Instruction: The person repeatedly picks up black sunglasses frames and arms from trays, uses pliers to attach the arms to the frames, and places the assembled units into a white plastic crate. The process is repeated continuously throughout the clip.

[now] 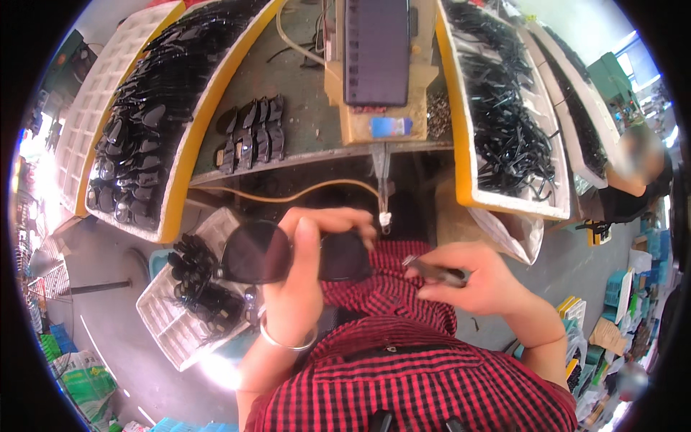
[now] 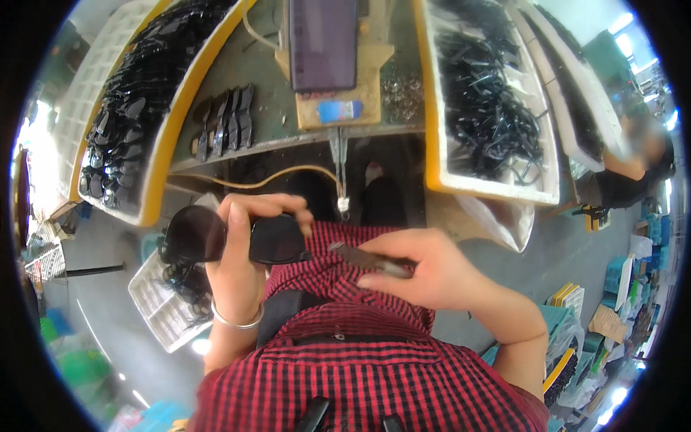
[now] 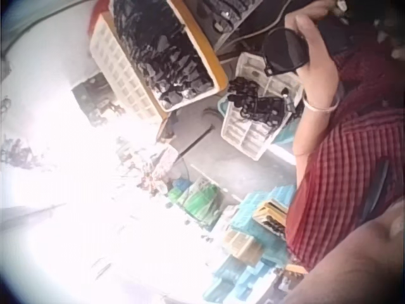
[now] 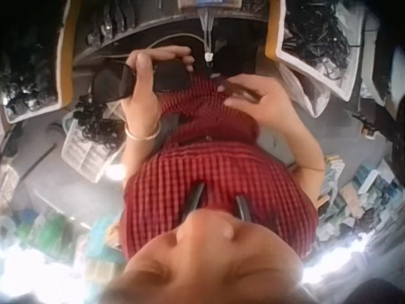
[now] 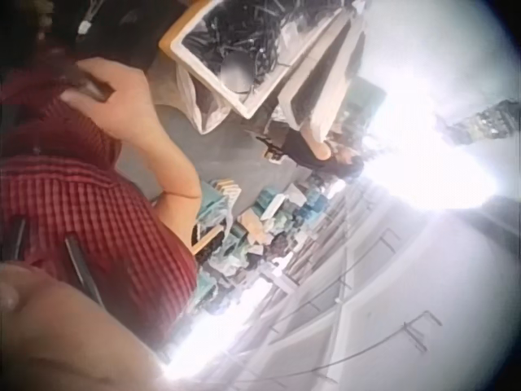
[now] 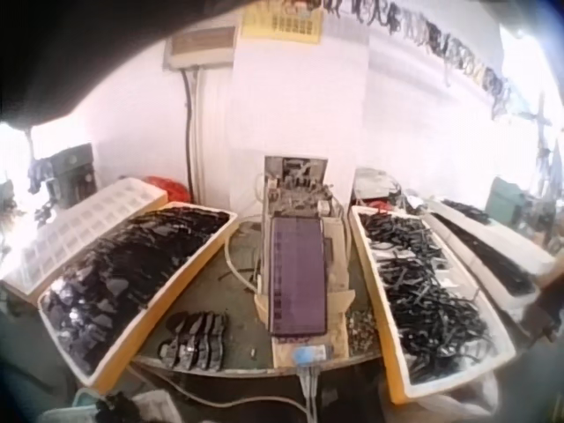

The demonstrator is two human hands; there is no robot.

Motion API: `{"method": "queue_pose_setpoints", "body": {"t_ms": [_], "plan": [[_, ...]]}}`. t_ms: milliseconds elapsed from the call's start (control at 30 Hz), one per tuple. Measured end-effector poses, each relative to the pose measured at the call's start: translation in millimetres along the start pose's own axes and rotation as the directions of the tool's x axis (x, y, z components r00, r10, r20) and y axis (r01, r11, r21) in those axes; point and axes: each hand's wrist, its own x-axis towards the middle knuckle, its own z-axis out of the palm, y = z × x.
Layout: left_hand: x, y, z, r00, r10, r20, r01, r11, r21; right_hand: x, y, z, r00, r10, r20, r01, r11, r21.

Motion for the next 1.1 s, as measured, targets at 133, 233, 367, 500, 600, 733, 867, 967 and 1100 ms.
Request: {"method": "queue_pose_setpoints", "body": {"t_ms": [133,233,367,500,600,733,867,967,1100], "plan": [[1.7,-3.8,-15.6,0.991,0.026,-0.13,-0.034,0.998,-0.061,21.9,6.8,-58.6,0.913,-0.206,-0.351,-0.01,0.851,-0.525],[6.3,-11.7,-20.3,0.971,-0.186,-0.153,0.173,0.98,-0.097,84.2,31.4,-99.3,0.925,-0.083,-0.371,-0.248,0.607,-0.755],[16.8,-50.4,-31.1,0.93,-0.333,-0.158,0.261,0.897,-0.356,140.6,86.5,-118.6,0.944,-0.13,-0.303,-0.273,0.207,-0.94],[30.0,-30.2,-78.2,0.905,-0.178,-0.386,0.14,0.982,-0.124,115.0,86.5,-117.8,0.866,-0.347,-0.36,-0.141,0.52,-0.842],[86.5,1.3,-115.4,0.883,0.181,-0.433,0.065,0.867,0.495,69.2,68.3,-92.1,0.854,-0.296,-0.429,-0.09,0.727,-0.68],[142.5,-0.5,-155.9,0.912,0.22,-0.345,0.372,-0.092,0.924,38.1,30.2,-44.9,0.917,-0.233,-0.323,0.042,0.864,-0.502],[176.3,-18.6,-147.5,0.911,0.129,-0.391,0.412,-0.299,0.861,12.6,31.4,-24.7,0.947,-0.193,-0.256,0.071,0.905,-0.42],[184.7,-19.5,-135.1,0.902,0.047,-0.429,0.421,-0.308,0.853,-4.1,37.8,-19.5,0.951,-0.163,-0.261,0.056,0.925,-0.375],[185.7,-25.4,-118.7,0.893,0.059,-0.446,0.441,-0.314,0.841,-20.5,64.3,-12.6,0.944,-0.078,-0.321,0.004,0.974,-0.225]]}}
